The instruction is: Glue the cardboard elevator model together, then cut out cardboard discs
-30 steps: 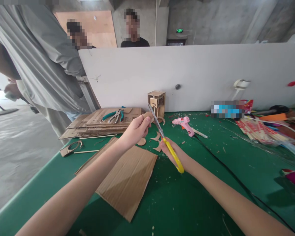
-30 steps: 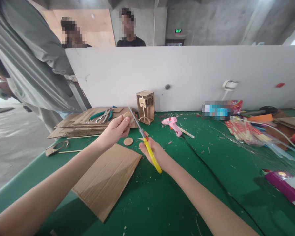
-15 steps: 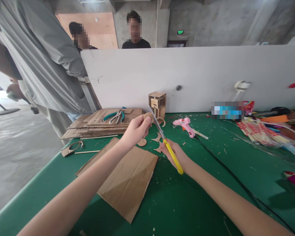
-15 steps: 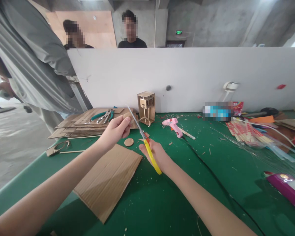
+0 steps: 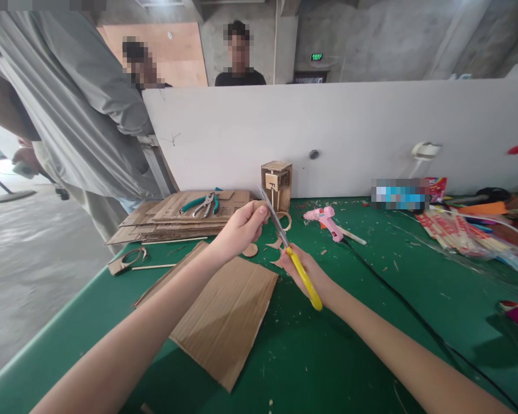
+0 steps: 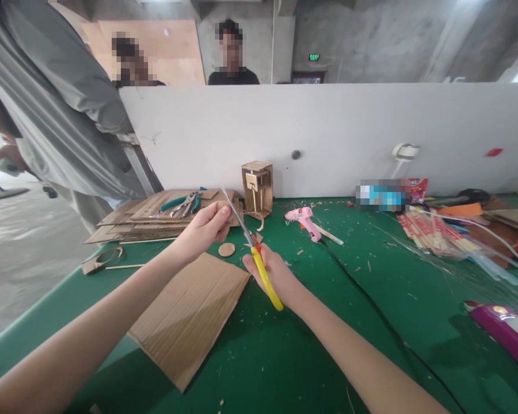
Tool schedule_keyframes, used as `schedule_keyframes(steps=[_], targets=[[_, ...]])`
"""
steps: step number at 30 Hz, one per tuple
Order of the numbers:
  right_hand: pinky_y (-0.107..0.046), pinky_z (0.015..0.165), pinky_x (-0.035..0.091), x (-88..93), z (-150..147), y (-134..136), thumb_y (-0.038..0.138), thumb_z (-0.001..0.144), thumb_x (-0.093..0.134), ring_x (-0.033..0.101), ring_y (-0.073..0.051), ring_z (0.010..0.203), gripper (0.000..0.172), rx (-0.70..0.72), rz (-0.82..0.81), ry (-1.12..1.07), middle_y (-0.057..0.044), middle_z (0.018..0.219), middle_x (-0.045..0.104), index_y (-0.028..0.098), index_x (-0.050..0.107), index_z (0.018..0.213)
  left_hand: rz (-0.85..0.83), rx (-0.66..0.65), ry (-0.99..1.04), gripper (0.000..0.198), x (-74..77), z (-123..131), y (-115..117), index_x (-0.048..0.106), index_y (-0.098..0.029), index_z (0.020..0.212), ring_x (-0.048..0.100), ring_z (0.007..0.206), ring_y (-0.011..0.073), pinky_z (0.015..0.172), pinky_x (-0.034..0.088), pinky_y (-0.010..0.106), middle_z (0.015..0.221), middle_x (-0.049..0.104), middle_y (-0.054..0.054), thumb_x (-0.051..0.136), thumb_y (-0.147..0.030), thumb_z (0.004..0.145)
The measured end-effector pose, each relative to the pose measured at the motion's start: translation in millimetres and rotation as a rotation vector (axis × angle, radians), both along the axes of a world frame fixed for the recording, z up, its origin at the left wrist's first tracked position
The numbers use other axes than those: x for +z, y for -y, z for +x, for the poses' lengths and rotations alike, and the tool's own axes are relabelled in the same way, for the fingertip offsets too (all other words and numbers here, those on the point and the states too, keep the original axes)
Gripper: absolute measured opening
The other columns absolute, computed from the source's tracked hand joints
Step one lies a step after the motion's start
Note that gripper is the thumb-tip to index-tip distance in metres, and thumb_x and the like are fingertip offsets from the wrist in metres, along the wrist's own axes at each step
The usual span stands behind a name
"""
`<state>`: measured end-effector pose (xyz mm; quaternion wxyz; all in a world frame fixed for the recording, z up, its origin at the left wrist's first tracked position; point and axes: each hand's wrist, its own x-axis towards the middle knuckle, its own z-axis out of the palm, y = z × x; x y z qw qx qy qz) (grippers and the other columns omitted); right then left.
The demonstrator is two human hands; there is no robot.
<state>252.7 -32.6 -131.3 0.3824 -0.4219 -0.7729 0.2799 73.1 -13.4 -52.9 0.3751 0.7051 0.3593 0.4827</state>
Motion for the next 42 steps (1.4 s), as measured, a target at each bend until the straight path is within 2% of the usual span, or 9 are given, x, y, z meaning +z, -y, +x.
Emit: schedule_keyframes(steps=[8,13,18,21,24,29,34,39,42], targets=[[-0.033,0.059,0.043,-8.3,1,-5,0.061,0.089,0.04,0.053,-0.019,0.061,0.042,-0.035,0.011,0.031,-0.003,0.068,0.055,0.022,0.046,0.075,-0.002,-0.009,-0.107,0.029,7.8,-5,4,0.042,-0.019,0.075,0.032,0.045,0.006,0.042,0.027,0.018,0.053,0.036,-0.007,0.039,-0.039,0.096],[-0.032,0.056,0.04,-13.9,0,-10,0.064,0.086,0.041,0.051,-0.018,0.06,0.043,-0.049,-0.006,0.023,-0.003,0.066,0.055,0.022,0.045,0.073,-0.023,-0.075,-0.158,0.03,13.4,-10,3,0.043,-0.019,0.073,0.034,0.044,0.0056,0.042,0.027,0.018,0.053,0.038,-0.007,0.042,-0.041,0.094],[-0.032,0.059,0.042,-7.4,-6,0,0.06,0.088,0.042,0.051,-0.017,0.061,0.04,-0.069,-0.026,-0.074,-0.001,0.067,0.054,0.021,0.046,0.078,0.007,0.073,0.091,0.035,-0.7,6,4,0.04,-0.02,0.07,0.036,0.039,0.0052,0.039,0.026,0.019,0.048,0.037,-0.008,0.049,-0.048,0.09],[-0.028,0.053,0.039,-1.0,-9,8,0.057,0.09,0.041,0.046,-0.014,0.057,0.037,-0.04,-0.047,-0.161,0.002,0.061,0.047,0.022,0.043,0.077,0.03,0.112,0.244,0.039,-10.1,19,7,0.044,-0.019,0.072,0.038,0.037,0.0056,0.038,0.027,0.019,0.046,0.036,-0.009,0.046,-0.053,0.09],[-0.026,0.05,0.038,0.8,-11,10,0.057,0.09,0.041,0.043,-0.014,0.054,0.038,-0.031,-0.075,-0.185,0.004,0.059,0.041,0.023,0.041,0.075,0.021,0.125,0.285,0.04,-13.8,25,10,0.047,-0.018,0.073,0.039,0.038,0.0056,0.038,0.027,0.019,0.047,0.038,-0.008,0.048,-0.055,0.089],[-0.03,0.063,0.043,-5.5,-12,5,0.058,0.088,0.045,0.048,-0.015,0.065,0.038,-0.004,-0.07,-0.18,0.0,0.071,0.049,0.021,0.044,0.08,0.031,0.154,0.303,0.04,-14.7,26,9,0.044,-0.019,0.072,0.036,0.038,0.0047,0.038,0.027,0.019,0.049,0.038,-0.008,0.048,-0.055,0.088],[-0.031,0.064,0.043,-8.1,-9,2,0.063,0.088,0.042,0.049,-0.016,0.066,0.042,0.036,-0.07,-0.167,0.0,0.072,0.049,0.021,0.044,0.081,0.005,0.116,0.318,0.04,-16.5,23,4,0.043,-0.02,0.073,0.032,0.038,0.0044,0.037,0.023,0.019,0.05,0.033,-0.009,0.05,-0.056,0.087],[-0.028,0.058,0.042,-8.1,-7,-3,0.07,0.086,0.035,0.048,-0.016,0.065,0.05,0.091,-0.05,-0.162,-0.001,0.072,0.047,0.021,0.045,0.082,-0.007,0.029,0.231,0.039,-12.6,14,-1,0.041,-0.02,0.072,0.03,0.039,0.0044,0.038,0.022,0.019,0.05,0.032,-0.009,0.048,-0.054,0.089],[-0.027,0.054,0.04,-6.8,-5,-3,0.068,0.087,0.037,0.045,-0.014,0.06,0.047,0.081,-0.072,-0.143,0.001,0.067,0.044,0.022,0.044,0.081,0.009,0.009,0.148,0.039,-8.8,9,-1,0.04,-0.019,0.071,0.031,0.04,0.0044,0.039,0.023,0.019,0.05,0.032,-0.009,0.047,-0.053,0.09]])
